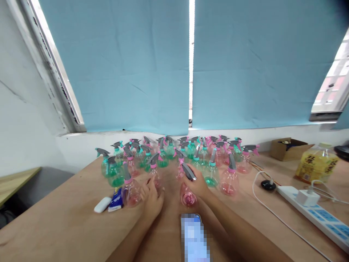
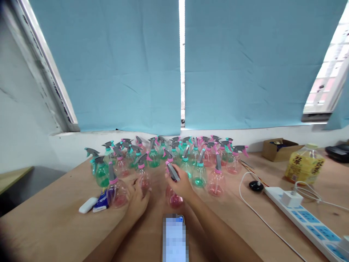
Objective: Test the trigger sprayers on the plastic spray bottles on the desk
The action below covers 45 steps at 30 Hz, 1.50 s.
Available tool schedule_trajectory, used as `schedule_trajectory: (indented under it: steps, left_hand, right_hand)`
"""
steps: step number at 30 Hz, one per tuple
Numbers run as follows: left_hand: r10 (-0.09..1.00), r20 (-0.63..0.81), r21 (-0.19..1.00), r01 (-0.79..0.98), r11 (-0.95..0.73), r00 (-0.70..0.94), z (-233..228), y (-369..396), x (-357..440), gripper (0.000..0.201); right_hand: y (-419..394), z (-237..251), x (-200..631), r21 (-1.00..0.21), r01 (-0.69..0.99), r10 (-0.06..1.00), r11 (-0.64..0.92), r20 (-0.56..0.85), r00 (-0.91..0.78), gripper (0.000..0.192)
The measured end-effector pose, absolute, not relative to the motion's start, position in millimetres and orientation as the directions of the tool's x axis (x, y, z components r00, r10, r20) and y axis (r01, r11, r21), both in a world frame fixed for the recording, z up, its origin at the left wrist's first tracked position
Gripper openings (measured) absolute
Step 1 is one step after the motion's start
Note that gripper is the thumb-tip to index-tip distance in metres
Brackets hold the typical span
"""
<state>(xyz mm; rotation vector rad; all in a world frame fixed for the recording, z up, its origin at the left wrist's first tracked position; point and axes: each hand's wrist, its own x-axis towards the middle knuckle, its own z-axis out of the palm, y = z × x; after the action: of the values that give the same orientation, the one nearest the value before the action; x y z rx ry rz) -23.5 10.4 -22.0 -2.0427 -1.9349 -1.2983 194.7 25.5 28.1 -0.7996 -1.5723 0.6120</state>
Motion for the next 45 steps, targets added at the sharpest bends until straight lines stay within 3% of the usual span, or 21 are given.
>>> schedule_trajectory:
  steps: [6, 11, 19, 27, 36, 45]
  left_hand:
    - [0.789, 0.613, 0.459, 0.828, -0.321, -0.034, -19, 12, -27, 0.057]
    - [0.782, 0.622, 0.452, 0.798, -0.398, 0.038, -16, 17, -33, 0.051]
    - [0.802, 0.596, 0.462, 0.805, -0.372, 0.029, -20, 13, -30, 0.058]
    - [0.812, 0.584, 0.366, 0.886, -0.285, 0.02, -24, 9, -26, 0.064]
    - [0.81, 0.576, 0.384, 0.84, -0.383, 0.105, -12, 18, -33, 0.059]
    - [0.854, 0.519, 0.427, 0.854, -0.298, 0.038, -25, 19, -29, 0.067]
  right_hand:
    - [26, 39, 196, -0.819, 0.079, 0.816, 0.568, 0.549, -0.178, 0.026]
    - [26, 38, 196, -0.817, 0.014, 0.809, 0.577, 0.569, -0.15, 0.02]
    - [28, 34, 194, -0.822, 0.02, 0.817, 0.569, 0.562, -0.125, 0.025]
    - [31, 31, 192, -0.826, -0.011, 0.818, 0.563, 0.559, -0.134, 0.04]
    - [30, 31, 192, -0.803, -0.011, 0.796, 0.596, 0.592, -0.126, 0.034]
    - [28, 30, 191, -0.85, -0.09, 0.836, 0.519, 0.527, -0.154, 0.03]
